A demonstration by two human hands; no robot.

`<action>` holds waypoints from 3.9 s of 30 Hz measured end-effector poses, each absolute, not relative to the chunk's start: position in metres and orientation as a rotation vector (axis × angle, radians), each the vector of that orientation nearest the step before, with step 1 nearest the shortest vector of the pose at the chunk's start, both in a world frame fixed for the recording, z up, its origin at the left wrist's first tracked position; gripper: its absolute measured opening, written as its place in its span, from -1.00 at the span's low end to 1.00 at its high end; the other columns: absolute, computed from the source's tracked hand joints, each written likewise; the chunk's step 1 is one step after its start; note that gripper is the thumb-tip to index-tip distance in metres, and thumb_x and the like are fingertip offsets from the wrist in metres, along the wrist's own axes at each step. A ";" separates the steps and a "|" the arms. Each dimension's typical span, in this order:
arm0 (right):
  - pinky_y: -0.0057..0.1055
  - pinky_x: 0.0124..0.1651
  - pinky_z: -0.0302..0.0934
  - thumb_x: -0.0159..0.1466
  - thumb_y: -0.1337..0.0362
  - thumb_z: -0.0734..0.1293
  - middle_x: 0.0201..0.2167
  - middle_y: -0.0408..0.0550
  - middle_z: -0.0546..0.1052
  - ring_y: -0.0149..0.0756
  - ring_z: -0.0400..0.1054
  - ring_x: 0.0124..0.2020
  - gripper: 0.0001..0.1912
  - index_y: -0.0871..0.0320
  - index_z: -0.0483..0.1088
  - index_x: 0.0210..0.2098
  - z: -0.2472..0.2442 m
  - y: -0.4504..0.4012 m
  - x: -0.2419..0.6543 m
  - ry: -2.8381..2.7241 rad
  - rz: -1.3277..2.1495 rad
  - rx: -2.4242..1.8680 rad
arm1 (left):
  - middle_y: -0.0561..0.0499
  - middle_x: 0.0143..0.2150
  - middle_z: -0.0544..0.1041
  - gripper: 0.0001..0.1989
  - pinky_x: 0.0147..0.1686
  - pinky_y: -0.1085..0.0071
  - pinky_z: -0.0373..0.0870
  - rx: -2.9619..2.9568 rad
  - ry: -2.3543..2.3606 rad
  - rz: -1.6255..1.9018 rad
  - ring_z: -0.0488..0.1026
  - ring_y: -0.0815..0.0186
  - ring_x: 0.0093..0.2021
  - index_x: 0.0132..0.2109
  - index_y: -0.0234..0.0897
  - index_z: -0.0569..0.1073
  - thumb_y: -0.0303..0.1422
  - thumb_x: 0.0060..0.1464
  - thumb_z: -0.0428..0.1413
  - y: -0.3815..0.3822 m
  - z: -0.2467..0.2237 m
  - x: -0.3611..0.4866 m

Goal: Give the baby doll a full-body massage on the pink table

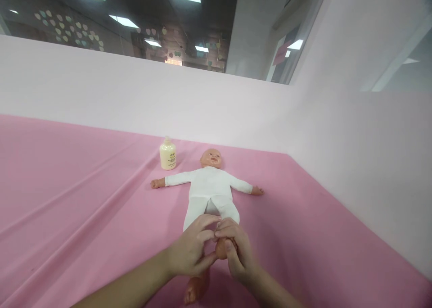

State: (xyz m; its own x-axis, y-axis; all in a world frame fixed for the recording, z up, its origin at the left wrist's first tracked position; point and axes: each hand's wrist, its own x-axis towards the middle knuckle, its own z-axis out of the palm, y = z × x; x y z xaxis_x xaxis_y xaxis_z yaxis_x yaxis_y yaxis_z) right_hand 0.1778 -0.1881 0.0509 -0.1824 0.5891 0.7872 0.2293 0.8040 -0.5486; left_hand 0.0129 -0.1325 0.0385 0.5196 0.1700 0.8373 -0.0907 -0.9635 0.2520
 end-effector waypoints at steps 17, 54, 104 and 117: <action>-0.28 -0.20 0.28 0.43 0.31 0.04 -0.31 -0.04 0.42 -0.27 0.33 -0.27 -0.73 0.06 0.35 -0.10 0.051 -0.190 0.175 -1.757 0.304 -0.626 | -0.19 0.12 0.25 -0.55 0.06 0.08 0.39 2.493 0.054 1.392 0.28 0.12 0.13 0.16 -0.22 0.18 -0.45 0.13 0.07 -0.132 0.039 0.012; -0.15 -0.10 0.29 0.42 0.16 0.04 -0.27 0.01 0.44 -0.18 0.35 -0.21 -0.67 0.07 0.31 0.02 0.049 -0.189 0.177 -1.786 0.391 -0.578 | -0.18 0.08 0.30 -0.46 0.05 0.09 0.38 2.503 0.069 1.319 0.31 0.10 0.07 0.23 -0.21 0.15 -0.40 0.11 0.05 -0.134 0.048 0.013; -0.01 0.32 0.06 0.25 0.27 0.27 0.16 0.17 0.28 -0.05 0.18 0.23 -0.24 0.15 -0.13 0.35 0.040 -0.189 0.176 -1.838 0.191 -0.686 | -0.24 0.23 0.15 -0.43 0.15 -0.02 0.25 2.309 0.037 1.323 0.17 0.02 0.24 0.34 -0.11 -0.01 -0.34 0.25 -0.02 -0.126 0.031 0.008; -0.12 0.35 0.10 0.32 0.32 0.17 0.30 0.16 0.13 -0.09 0.07 0.34 -0.21 0.17 -0.34 0.42 0.041 -0.195 0.178 -1.878 0.147 -0.896 | -0.25 0.24 0.07 -0.51 0.20 -0.01 0.17 2.186 0.232 1.365 0.07 0.02 0.28 0.31 -0.18 0.00 -0.32 0.31 -0.09 -0.126 0.025 0.006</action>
State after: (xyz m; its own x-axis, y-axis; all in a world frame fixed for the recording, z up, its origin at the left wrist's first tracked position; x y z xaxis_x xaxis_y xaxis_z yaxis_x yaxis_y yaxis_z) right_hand 0.1783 -0.1954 0.0414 -0.2175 0.6385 0.7382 0.5156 0.7173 -0.4686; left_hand 0.0058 -0.1263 0.0249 0.4703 0.4176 0.7774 -0.1373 -0.8356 0.5319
